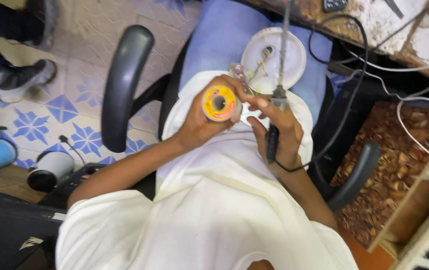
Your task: Soldering wires onto a circular electronic component using a soldering iron and solder wire.
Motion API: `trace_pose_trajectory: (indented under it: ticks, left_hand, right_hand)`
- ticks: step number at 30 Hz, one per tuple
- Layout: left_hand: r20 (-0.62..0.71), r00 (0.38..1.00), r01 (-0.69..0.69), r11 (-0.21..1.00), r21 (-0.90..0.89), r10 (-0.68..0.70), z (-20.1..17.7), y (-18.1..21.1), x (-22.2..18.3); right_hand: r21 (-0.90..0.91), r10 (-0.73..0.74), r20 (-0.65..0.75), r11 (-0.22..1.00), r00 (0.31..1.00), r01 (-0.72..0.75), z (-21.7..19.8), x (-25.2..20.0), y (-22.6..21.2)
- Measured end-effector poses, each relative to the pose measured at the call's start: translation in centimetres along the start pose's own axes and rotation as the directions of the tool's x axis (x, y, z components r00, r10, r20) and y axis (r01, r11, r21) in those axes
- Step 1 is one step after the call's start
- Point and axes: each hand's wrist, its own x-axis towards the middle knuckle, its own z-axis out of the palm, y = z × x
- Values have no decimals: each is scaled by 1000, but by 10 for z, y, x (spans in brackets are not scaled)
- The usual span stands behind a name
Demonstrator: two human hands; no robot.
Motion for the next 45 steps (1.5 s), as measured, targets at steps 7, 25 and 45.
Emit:
trace_pose_trajectory:
  ticks: [7, 25, 45]
  left_hand:
    - [-41, 996, -72, 996, 57, 74, 4, -14, -2]
    - [118, 988, 69, 972, 224, -97, -5, -30, -6]
    - [-7, 981, 166, 823, 543, -193, -72, -14, 57]
  right_hand:
    - [-12, 29, 49, 1000, 998, -29, 2, -1, 1]
    - [-160, -7, -109, 987, 994, -10, -22, -16, 1]
    - [-15, 183, -313, 980, 932, -198, -44, -8, 3]
